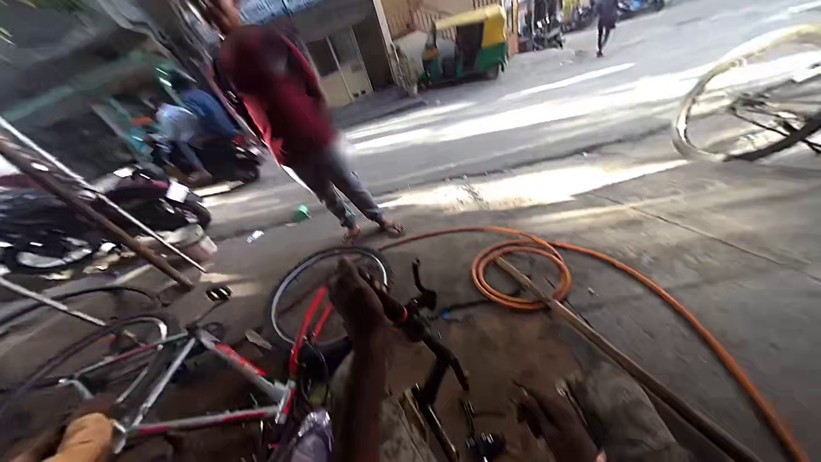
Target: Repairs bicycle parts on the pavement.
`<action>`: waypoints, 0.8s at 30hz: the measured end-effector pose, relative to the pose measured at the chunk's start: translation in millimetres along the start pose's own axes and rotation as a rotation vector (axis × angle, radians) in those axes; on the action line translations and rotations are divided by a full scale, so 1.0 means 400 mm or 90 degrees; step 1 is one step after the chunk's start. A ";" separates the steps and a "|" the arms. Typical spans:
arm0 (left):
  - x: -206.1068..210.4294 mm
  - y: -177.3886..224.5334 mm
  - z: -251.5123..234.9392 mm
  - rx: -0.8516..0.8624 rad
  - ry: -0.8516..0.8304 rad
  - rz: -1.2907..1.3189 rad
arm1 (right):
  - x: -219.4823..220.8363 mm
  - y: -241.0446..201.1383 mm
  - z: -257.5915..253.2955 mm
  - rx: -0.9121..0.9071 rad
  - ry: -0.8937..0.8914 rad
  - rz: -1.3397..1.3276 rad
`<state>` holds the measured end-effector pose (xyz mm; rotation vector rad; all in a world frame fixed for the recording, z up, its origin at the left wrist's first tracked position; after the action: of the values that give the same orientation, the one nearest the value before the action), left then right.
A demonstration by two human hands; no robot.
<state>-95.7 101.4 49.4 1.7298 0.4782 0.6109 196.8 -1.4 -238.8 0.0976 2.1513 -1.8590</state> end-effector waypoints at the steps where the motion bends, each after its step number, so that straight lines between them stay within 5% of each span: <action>1: -0.023 -0.062 -0.017 0.000 0.004 -0.017 | -0.002 0.001 -0.004 0.029 0.002 -0.057; 4: -0.092 -0.130 -0.066 0.044 0.016 0.032 | -0.017 -0.079 -0.027 0.042 -0.028 -0.220; 14: -0.222 -0.110 -0.038 0.130 0.013 0.145 | 0.068 -0.241 -0.091 0.026 -0.112 -0.370; 24: -0.139 -0.048 0.067 0.179 -0.048 0.150 | 0.095 -0.197 -0.128 -0.018 -0.015 -0.150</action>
<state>-122.0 51.7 17.8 2.0890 0.3205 0.6670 132.3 30.5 -167.2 -0.1905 2.2544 -1.9405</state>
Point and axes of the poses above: each hand's wrist, its own z-axis away from the middle knuckle, its own x-axis out of the palm, y = z × x, the point moved 10 cm from there along -z, towards the middle knuckle, and after that the axes turned 3 degrees about -x, right-handed, at the moved point
